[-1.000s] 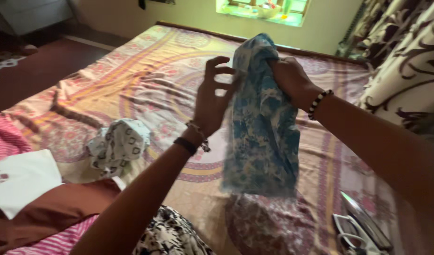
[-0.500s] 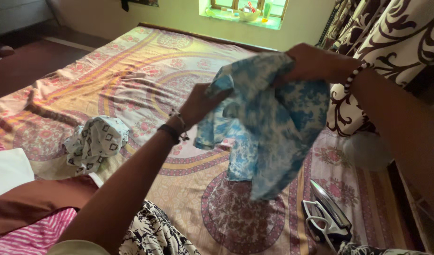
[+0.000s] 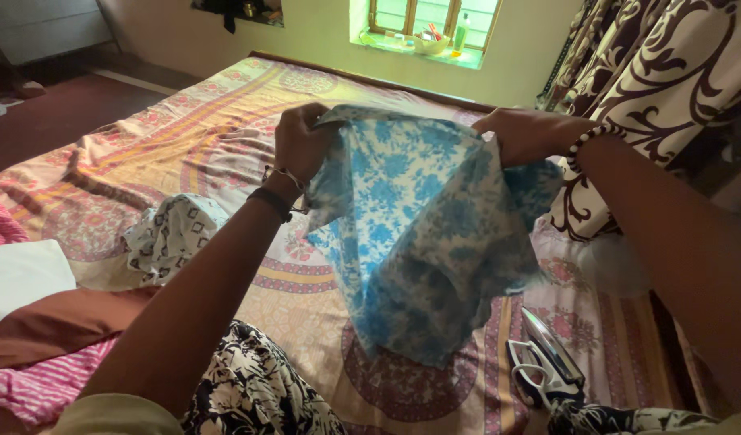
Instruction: The person irons a brown and white t-shirt on a bed, then switches to a blue patterned dress. They smooth the fabric with their hands and use an electric iron to press the garments flat.
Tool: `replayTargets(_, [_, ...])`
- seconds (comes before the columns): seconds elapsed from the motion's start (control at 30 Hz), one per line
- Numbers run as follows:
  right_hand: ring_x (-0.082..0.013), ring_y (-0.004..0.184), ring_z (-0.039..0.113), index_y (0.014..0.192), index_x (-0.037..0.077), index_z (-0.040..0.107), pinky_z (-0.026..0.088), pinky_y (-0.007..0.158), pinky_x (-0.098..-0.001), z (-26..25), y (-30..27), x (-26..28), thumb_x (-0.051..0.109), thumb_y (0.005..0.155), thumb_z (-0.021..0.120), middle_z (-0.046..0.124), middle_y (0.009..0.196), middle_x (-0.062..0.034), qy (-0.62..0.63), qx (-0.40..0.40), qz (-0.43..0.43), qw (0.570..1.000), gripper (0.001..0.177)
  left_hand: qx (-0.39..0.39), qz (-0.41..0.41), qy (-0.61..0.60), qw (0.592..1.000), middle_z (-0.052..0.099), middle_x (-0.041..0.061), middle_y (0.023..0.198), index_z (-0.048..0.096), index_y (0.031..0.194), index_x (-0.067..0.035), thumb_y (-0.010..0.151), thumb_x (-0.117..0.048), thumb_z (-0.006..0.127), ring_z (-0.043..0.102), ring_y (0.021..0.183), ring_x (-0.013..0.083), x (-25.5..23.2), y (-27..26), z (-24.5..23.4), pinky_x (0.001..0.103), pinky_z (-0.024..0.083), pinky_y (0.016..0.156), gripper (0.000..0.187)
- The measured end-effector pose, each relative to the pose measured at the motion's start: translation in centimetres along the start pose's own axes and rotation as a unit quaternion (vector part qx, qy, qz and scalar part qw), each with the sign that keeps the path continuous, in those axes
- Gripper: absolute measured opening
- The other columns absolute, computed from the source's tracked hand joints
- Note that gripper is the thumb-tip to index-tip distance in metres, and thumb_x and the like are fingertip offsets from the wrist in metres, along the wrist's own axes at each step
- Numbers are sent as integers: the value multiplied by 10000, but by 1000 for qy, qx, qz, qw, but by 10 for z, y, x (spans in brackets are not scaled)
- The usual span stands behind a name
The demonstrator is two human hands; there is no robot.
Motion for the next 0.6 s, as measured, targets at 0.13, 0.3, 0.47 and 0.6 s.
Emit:
replayTargets(0.13, [-268, 980, 758, 1235, 178, 721, 585, 906, -439, 4, -5, 2, 289, 870, 646, 788, 1090, -98, 115, 25, 70, 991, 388, 177, -87, -100, 975, 709, 181, 1216, 416, 1375, -58, 779, -411, 840, 719, 1059, 225, 10, -16, 46, 343, 583, 854, 813])
replayTargets(0.3, [-349, 1086, 646, 1364, 137, 617, 482, 949, -477, -4, -2, -5, 292, 894, 734, 673, 1245, -207, 77, -98, 102, 987, 508, 78, 139, 98, 982, 523, 234, 1528, 402, 1555, -13, 993, -610, 733, 508, 1392, 352, -29, -64, 94, 499, 433, 1149, 884])
replayTargets(0.47, [-381, 1046, 705, 1219, 76, 739, 525, 999, -456, -22, 4, -11, 230, 901, 690, 733, 1134, -238, 59, -229, 60, 970, 357, 171, -9, 109, 979, 597, 297, 1216, 408, 1394, 89, 636, -647, 852, 618, 1109, 430, -38, -140, 150, 491, 540, 896, 1146])
replayTargets(0.6, [-378, 949, 735, 1160, 64, 743, 548, 938, -459, -13, 8, -26, 261, 918, 658, 745, 1004, -237, 168, -256, 152, 940, 323, 168, -89, 99, 977, 718, 193, 871, 684, 1104, 22, 808, -658, 722, 729, 822, 340, -20, -149, 159, 445, 567, 719, 743])
Point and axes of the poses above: each hand's wrist, its own y-axis towards the middle knuckle, its own z-axis out of the palm, x = y × z, the point moved 6 cm from there along y, towards the middle knuckle
